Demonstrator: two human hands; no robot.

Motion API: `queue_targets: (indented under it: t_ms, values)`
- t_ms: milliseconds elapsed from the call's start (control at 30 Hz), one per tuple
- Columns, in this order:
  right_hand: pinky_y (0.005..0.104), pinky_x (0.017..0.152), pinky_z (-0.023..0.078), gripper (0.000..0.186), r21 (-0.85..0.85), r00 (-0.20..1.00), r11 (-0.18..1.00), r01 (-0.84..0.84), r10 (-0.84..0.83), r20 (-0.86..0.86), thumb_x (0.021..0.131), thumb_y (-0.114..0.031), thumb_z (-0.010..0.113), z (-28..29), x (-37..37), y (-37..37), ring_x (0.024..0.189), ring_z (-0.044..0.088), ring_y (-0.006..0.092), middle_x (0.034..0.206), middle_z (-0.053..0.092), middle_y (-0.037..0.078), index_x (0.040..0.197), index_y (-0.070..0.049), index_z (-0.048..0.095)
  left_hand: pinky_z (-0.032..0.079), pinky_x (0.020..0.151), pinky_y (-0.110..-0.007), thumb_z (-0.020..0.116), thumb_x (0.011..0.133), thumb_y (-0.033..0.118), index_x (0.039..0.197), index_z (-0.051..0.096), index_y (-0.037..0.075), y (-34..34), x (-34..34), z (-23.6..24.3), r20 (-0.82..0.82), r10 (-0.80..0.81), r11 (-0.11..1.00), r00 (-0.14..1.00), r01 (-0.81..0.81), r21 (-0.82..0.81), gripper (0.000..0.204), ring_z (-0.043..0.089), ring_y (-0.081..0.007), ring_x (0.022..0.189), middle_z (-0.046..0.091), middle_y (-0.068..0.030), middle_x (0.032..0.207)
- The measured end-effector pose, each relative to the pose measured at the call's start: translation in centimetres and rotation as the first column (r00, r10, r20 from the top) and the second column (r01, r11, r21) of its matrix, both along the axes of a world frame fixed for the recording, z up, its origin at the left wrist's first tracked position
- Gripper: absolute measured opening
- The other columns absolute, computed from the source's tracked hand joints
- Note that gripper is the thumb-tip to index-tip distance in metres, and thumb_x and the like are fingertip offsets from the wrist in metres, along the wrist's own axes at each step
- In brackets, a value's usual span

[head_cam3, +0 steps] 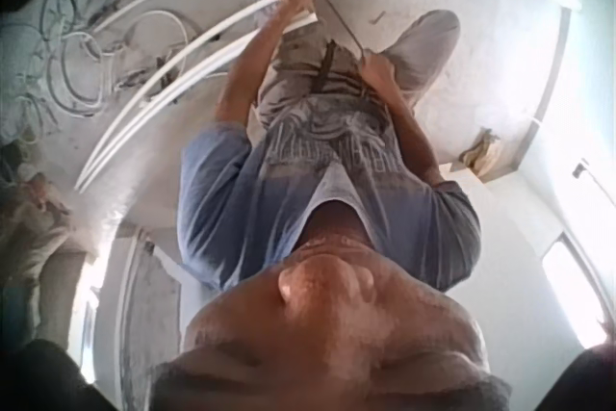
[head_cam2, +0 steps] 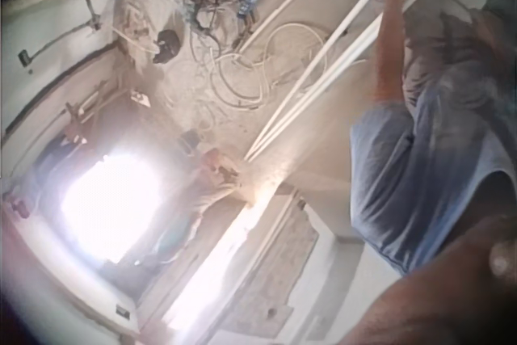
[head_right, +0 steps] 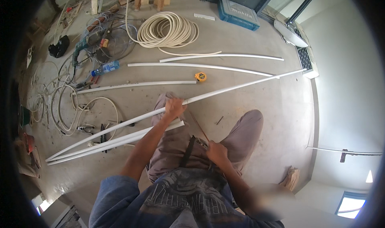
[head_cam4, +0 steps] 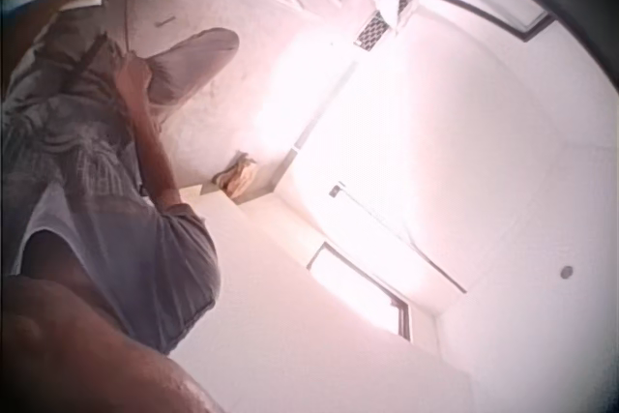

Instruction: The person measures and marks a white conduit on the floor, cuts it using a hand saw, and then places the conduit into a groove in the wall.

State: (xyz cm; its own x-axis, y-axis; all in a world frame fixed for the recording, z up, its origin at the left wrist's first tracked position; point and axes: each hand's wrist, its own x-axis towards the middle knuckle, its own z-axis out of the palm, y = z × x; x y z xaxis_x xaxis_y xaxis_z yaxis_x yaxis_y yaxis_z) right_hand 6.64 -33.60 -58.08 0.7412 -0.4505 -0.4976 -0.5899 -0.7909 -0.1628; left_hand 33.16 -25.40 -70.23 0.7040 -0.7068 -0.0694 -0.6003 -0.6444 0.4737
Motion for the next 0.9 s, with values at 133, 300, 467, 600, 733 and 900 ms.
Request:
queue_targets:
  t_ms: [133, 300, 467, 600, 733, 900]
  values:
    - [0.0528, 0.064, 0.047, 0.019, 0.022, 0.974, 0.992, 0.121, -0.123, 0.19, 0.087, -0.019, 0.049, 3.9, -1.6, -0.5, 0.072, 0.061, 0.0425, 0.073, 0.062, 0.024, 0.094, -0.003, 0.056, 0.051, 0.067, -0.043, 0.067, 0.076, 0.035, 0.083, 0.068, 0.009, 0.2, 0.2, -0.5, -0.016, 0.01, 1.0, 1.0, -0.01, -0.028, 0.027, 0.066, -0.03, 0.078, 0.068, -0.0121, 0.082]
    - [0.0535, 0.064, 0.046, 0.019, 0.011, 0.919, 0.999, 0.037, -0.039, 0.392, 0.091, -0.02, 0.048, -0.1, 7.0, -0.2, 0.07, 0.061, 0.0427, 0.069, 0.061, 0.023, 0.099, -0.004, 0.054, 0.052, 0.068, -0.043, 0.066, 0.075, 0.032, 0.08, 0.068, 0.009, -0.1, -0.3, 0.1, -0.015, 0.024, 0.998, 1.0, -0.025, -0.061, 0.024, 0.066, -0.0319, 0.075, 0.067, -0.0134, 0.077]
    - [0.0537, 0.07, 0.047, 0.016, -0.032, 0.916, 0.998, 0.047, -0.031, 0.401, 0.088, -0.018, 0.05, -6.0, 13.0, -0.7, 0.075, 0.061, 0.0424, 0.075, 0.062, 0.022, 0.096, -0.004, 0.054, 0.052, 0.069, -0.043, 0.065, 0.075, 0.031, 0.08, 0.068, 0.009, -0.7, -0.6, 1.1, -0.017, -0.005, 1.0, 1.0, 0.004, -0.031, 0.023, 0.067, -0.0326, 0.077, 0.068, -0.0138, 0.078]
    - [0.0519, 0.074, 0.048, 0.017, -0.007, 0.931, 0.999, 0.039, -0.034, 0.365, 0.087, -0.014, 0.048, -6.6, 14.3, 0.4, 0.081, 0.062, 0.0406, 0.08, 0.064, 0.021, 0.098, -0.005, 0.056, 0.053, 0.069, -0.042, 0.065, 0.075, 0.031, 0.082, 0.069, 0.009, 0.1, -0.1, 0.9, -0.026, 0.009, 1.0, 1.0, -0.009, 0.0, 0.023, 0.067, -0.0325, 0.076, 0.068, -0.0137, 0.079]
    - [0.0517, 0.077, 0.047, 0.021, -0.024, 0.938, 0.999, 0.037, -0.027, 0.344, 0.085, -0.013, 0.048, -7.3, 17.0, 0.0, 0.082, 0.063, 0.0409, 0.083, 0.064, 0.022, 0.102, -0.004, 0.055, 0.053, 0.071, -0.042, 0.065, 0.075, 0.031, 0.082, 0.07, 0.01, -0.5, -0.4, 1.5, -0.076, 0.032, 0.999, 0.997, -0.031, 0.012, 0.022, 0.067, -0.0318, 0.078, 0.068, -0.0137, 0.08]
    - [0.0533, 0.077, 0.046, 0.027, -0.032, 0.968, 0.999, -0.003, 0.011, 0.251, 0.084, -0.014, 0.048, -6.6, 12.4, 0.4, 0.085, 0.062, 0.0426, 0.086, 0.064, 0.023, 0.108, -0.001, 0.053, 0.052, 0.069, -0.043, 0.065, 0.078, 0.031, 0.084, 0.069, 0.011, -0.2, -0.2, -0.1, -0.045, 0.012, 0.999, 0.999, -0.013, -0.04, 0.022, 0.066, -0.0322, 0.079, 0.068, -0.0136, 0.081]
